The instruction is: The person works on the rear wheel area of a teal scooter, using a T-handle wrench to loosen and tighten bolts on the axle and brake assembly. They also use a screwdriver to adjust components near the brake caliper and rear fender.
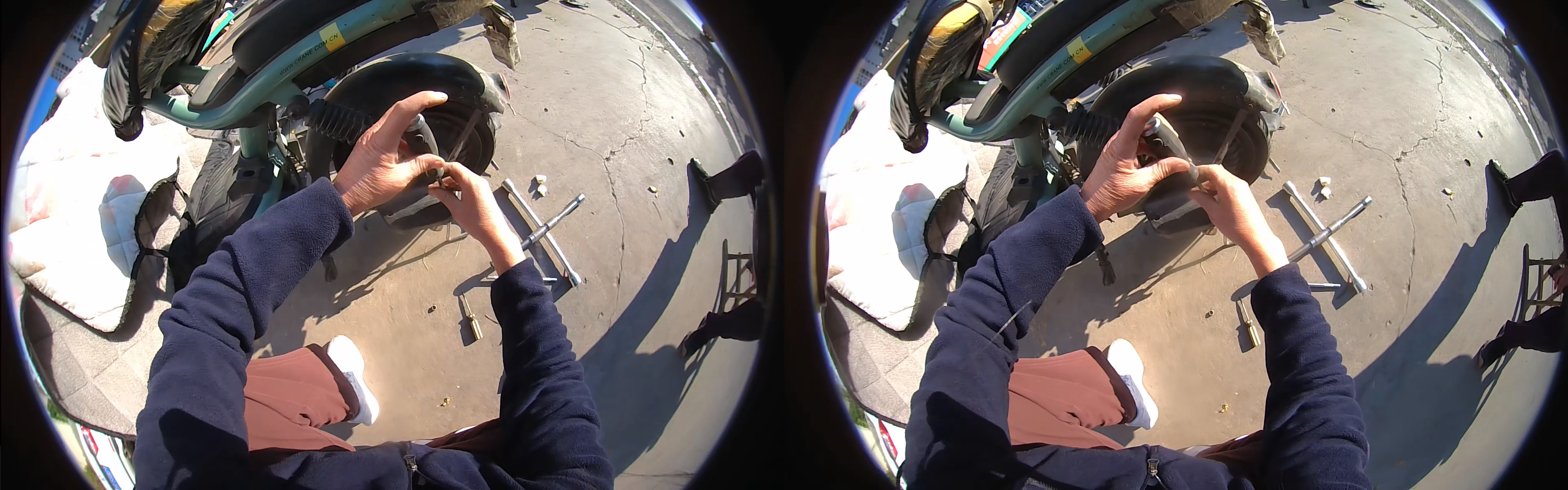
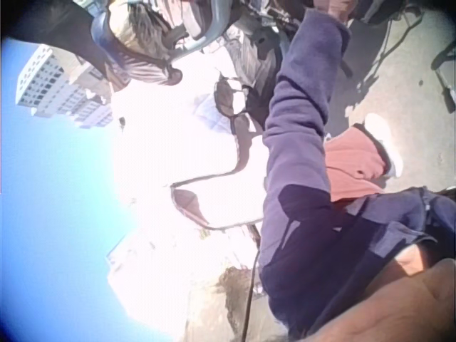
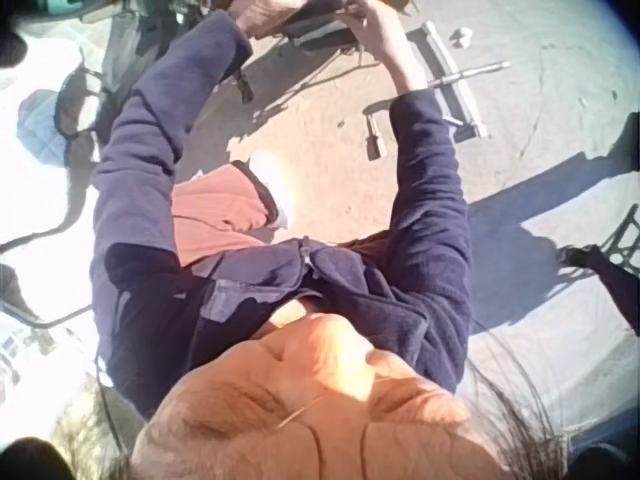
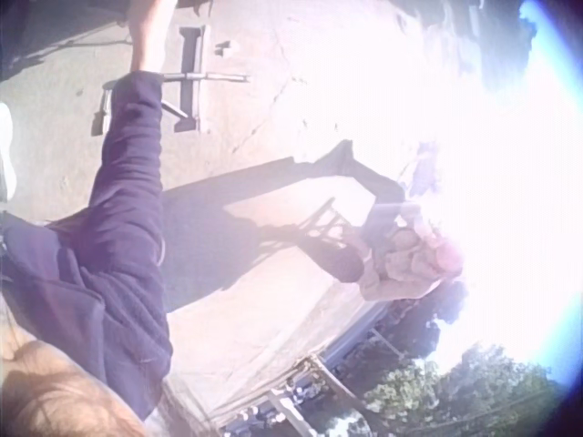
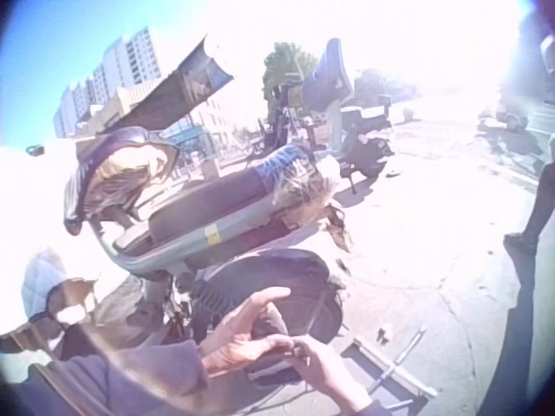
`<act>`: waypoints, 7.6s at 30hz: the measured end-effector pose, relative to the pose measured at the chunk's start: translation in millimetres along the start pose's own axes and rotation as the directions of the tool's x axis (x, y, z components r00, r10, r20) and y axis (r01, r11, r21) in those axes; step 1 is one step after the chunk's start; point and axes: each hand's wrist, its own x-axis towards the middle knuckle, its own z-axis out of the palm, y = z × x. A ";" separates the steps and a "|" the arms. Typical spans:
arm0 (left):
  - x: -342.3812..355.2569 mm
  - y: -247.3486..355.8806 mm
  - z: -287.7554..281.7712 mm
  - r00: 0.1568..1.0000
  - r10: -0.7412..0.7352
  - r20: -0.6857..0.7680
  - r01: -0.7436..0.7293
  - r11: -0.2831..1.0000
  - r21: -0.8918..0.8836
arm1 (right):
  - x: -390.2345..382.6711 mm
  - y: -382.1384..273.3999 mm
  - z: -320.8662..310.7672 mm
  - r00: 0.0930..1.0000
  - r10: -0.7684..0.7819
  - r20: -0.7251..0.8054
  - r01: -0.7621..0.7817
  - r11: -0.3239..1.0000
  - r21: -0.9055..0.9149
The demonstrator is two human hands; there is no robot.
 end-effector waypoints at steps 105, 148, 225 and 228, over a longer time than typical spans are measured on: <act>-119.6 -119.6 40.0 0.621 -0.608 0.495 0.590 -0.053 -0.806 | -9.5 -36.6 38.5 0.928 0.152 -0.341 -0.214 0.965 -0.150; -566.4 -246.8 10.9 0.159 -0.957 0.244 -0.092 -0.261 -0.961 | -125.8 -12.5 125.6 0.766 0.620 0.170 -0.632 0.682 0.368; -234.0 -87.0 25.8 0.160 -0.462 0.872 0.841 0.527 0.125 | -203.2 159.6 -43.1 0.850 0.446 0.281 0.184 0.247 -0.951; -230.5 -91.7 25.3 0.186 -0.445 0.876 0.831 0.546 0.101 | -198.9 132.2 -69.8 0.744 0.453 0.491 0.296 0.434 -0.851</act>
